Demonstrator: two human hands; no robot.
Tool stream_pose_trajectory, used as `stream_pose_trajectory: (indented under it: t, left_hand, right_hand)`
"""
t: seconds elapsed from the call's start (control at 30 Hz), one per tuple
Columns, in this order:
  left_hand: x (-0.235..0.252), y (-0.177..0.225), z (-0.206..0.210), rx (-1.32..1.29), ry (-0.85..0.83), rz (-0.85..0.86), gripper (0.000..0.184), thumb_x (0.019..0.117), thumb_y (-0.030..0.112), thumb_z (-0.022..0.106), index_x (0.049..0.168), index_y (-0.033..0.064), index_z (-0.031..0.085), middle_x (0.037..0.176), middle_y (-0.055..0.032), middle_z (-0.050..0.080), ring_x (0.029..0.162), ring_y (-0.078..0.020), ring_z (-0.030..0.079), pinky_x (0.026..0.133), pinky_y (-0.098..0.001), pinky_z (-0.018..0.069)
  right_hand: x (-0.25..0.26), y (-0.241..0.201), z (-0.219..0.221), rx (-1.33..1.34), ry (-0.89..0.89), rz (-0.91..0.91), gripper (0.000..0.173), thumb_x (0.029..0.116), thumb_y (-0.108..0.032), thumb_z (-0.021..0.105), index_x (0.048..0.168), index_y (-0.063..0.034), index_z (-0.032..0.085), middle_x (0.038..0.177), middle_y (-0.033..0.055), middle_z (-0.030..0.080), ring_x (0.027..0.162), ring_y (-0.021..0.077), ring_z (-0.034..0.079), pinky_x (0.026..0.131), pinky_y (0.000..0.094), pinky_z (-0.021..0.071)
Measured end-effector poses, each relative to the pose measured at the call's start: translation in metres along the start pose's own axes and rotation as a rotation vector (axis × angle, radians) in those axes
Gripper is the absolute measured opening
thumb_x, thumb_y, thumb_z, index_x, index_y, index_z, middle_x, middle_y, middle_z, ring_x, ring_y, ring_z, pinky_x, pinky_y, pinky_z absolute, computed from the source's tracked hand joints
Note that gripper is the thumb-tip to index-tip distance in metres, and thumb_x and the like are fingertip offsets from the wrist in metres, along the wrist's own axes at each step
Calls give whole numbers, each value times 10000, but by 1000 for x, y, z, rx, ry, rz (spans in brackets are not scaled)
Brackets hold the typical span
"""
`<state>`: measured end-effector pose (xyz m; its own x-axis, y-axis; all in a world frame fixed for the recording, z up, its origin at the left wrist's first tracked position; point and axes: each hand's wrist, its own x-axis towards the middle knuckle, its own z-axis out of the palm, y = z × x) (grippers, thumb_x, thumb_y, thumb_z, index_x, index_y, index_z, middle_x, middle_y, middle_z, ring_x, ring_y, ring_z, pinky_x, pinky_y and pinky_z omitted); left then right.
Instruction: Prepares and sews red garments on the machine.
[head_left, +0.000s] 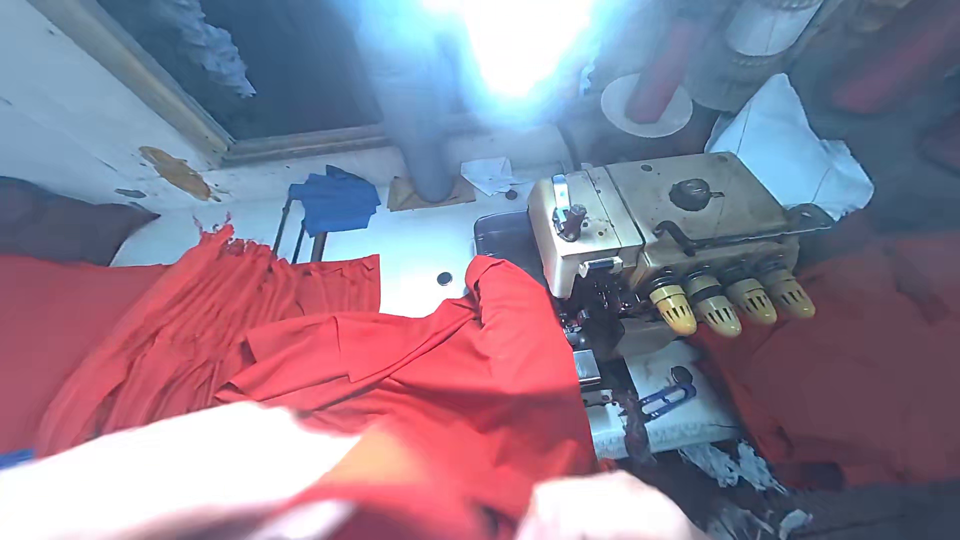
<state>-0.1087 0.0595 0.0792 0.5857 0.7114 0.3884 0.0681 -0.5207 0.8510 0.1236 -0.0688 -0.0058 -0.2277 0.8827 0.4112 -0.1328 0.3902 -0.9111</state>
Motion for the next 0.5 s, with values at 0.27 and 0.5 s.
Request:
stream_pose_trajectory:
  t: [0.27,0.5]
  left_hand:
    - [43,-105,89,232,-154,20,145,966,210,623,928,173,758,853,128,693,804,69,642,720,-99,532]
    - [58,-107,94,167,-217,141,178,986,178,620,949,130,788,862,98,699,834,37,641,739,-111,524]
  right_hand:
    - [-24,60,-4,-40,432,388,372,916,-131,706,1168,137,651,1011,82,752,887,24,717,821,216,598]
    - [-33,79,0,-384,570,195,68,881,-16,727,851,45,717,787,67,732,769,15,683,747,154,565]
